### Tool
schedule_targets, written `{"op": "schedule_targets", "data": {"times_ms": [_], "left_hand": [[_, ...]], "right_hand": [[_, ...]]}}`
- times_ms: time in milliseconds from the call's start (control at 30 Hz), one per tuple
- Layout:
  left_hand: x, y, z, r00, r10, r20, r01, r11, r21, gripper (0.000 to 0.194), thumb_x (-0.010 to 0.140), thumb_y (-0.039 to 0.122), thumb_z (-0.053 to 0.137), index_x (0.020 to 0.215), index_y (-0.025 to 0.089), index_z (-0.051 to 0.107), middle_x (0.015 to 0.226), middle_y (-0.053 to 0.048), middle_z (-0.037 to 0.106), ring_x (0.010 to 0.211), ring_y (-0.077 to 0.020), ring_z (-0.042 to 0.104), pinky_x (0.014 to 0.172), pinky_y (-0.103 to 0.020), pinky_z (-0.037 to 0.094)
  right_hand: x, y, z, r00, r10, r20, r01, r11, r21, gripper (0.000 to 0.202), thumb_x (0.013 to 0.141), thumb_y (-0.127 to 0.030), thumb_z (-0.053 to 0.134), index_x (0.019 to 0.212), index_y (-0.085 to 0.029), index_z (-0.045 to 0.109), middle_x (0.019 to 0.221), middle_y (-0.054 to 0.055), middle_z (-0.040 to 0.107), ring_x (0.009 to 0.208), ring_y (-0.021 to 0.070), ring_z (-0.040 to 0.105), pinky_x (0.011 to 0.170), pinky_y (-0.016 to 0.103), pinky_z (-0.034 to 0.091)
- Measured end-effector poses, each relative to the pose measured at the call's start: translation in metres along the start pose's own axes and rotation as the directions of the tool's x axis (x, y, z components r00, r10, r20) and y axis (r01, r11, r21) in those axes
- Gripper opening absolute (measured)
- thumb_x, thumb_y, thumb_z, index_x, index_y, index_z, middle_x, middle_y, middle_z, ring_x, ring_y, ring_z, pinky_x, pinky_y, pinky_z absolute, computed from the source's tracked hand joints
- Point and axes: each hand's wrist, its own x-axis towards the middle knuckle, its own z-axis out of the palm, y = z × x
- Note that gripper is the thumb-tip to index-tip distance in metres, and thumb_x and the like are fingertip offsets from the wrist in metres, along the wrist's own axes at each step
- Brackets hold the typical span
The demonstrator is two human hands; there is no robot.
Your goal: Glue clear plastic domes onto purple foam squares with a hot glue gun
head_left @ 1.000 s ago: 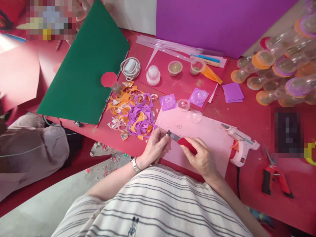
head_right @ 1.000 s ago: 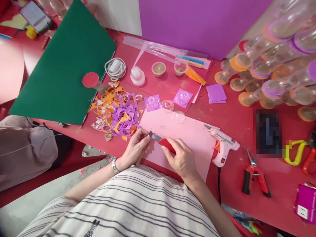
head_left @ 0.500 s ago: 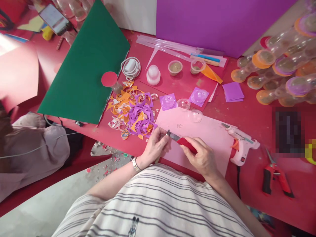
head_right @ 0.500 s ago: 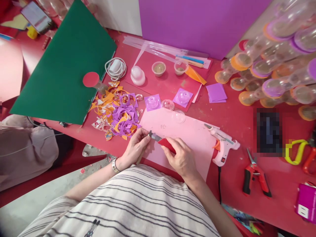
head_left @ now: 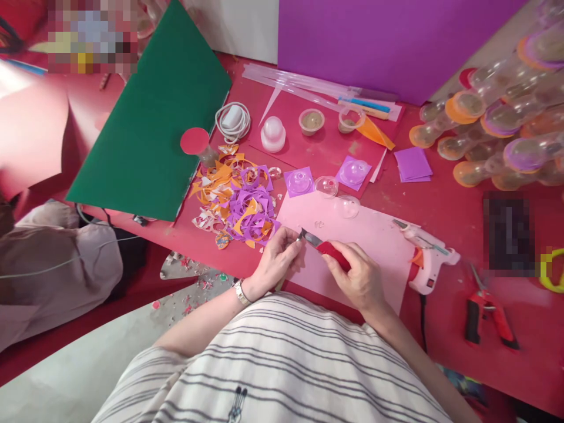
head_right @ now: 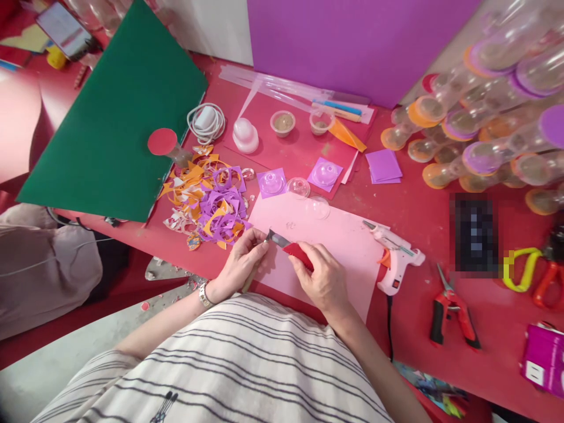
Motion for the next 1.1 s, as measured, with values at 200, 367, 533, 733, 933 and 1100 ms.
{"op": "schedule_targets", "data": {"times_ms": [200,367,533,733,933,1100], "left_hand": [[-0.002,0.001,0.0,1.0,0.023,0.0,-0.023,0.999,-0.04,0.035,0.085,0.053,0.059,0.082,0.021,0.044,0.05,0.01,0.049,0.039,-0.0054,0.043,0.041,-0.016,0.034],[-0.003,0.005,-0.001,1.0,0.006,-0.004,-0.006,0.999,-0.049,0.04,0.083,0.056,0.061,0.079,0.02,0.044,0.053,0.01,0.047,0.041,-0.0056,0.044,0.041,-0.017,0.035],[-0.002,0.018,-0.002,1.0,0.018,0.024,-0.016,0.996,-0.09,0.041,0.078,0.057,0.067,0.079,0.019,0.051,0.061,0.006,0.053,0.048,-0.007,0.049,0.047,-0.019,0.041],[0.002,0.029,-0.004,0.996,0.05,0.072,-0.043,0.995,-0.091,0.039,0.075,0.053,0.072,0.08,0.018,0.056,0.065,0.003,0.058,0.05,-0.007,0.051,0.049,-0.019,0.042],[0.0,0.015,-0.012,0.998,-0.032,0.05,0.039,0.989,-0.143,0.038,0.08,0.054,0.068,0.086,0.019,0.053,0.064,0.006,0.056,0.036,-0.0031,0.039,0.032,-0.016,0.025],[0.001,0.005,-0.017,0.989,-0.115,0.094,0.133,0.966,-0.22,0.044,0.079,0.06,0.067,0.083,0.021,0.049,0.06,0.008,0.052,0.029,-0.0025,0.031,0.028,-0.017,0.015]], "right_hand": [[0.001,0.003,-0.005,0.999,0.029,-0.033,-0.026,0.997,0.069,0.031,0.096,-0.044,0.052,0.11,-0.02,0.067,0.094,0.01,0.074,0.088,0.0228,0.071,0.077,0.033,0.057],[0.004,0.0,-0.019,0.961,0.265,0.075,-0.274,0.891,0.362,0.033,0.094,-0.05,0.052,0.104,-0.021,0.065,0.082,0.006,0.074,0.067,0.0185,0.07,0.064,0.031,0.06],[0.03,0.005,-0.047,0.939,0.34,0.05,-0.314,0.791,0.525,0.028,0.091,-0.048,0.057,0.096,-0.021,0.064,0.072,0.001,0.068,0.056,0.0136,0.062,0.052,0.025,0.055],[0.112,0.062,-0.075,0.937,0.259,-0.236,-0.247,0.966,0.078,0.038,0.09,-0.043,0.049,0.116,-0.019,0.063,0.102,0.01,0.072,0.091,0.0236,0.068,0.081,0.041,0.056],[0.203,0.108,-0.055,0.939,0.249,-0.238,-0.293,0.94,-0.175,0.038,0.082,-0.034,0.056,0.112,-0.012,0.062,0.11,0.019,0.069,0.104,0.0308,0.064,0.094,0.05,0.048],[0.243,0.118,-0.041,0.932,0.285,-0.223,-0.35,0.867,-0.355,0.036,0.085,-0.032,0.056,0.112,-0.009,0.06,0.107,0.024,0.067,0.103,0.0343,0.063,0.09,0.05,0.046]]}}
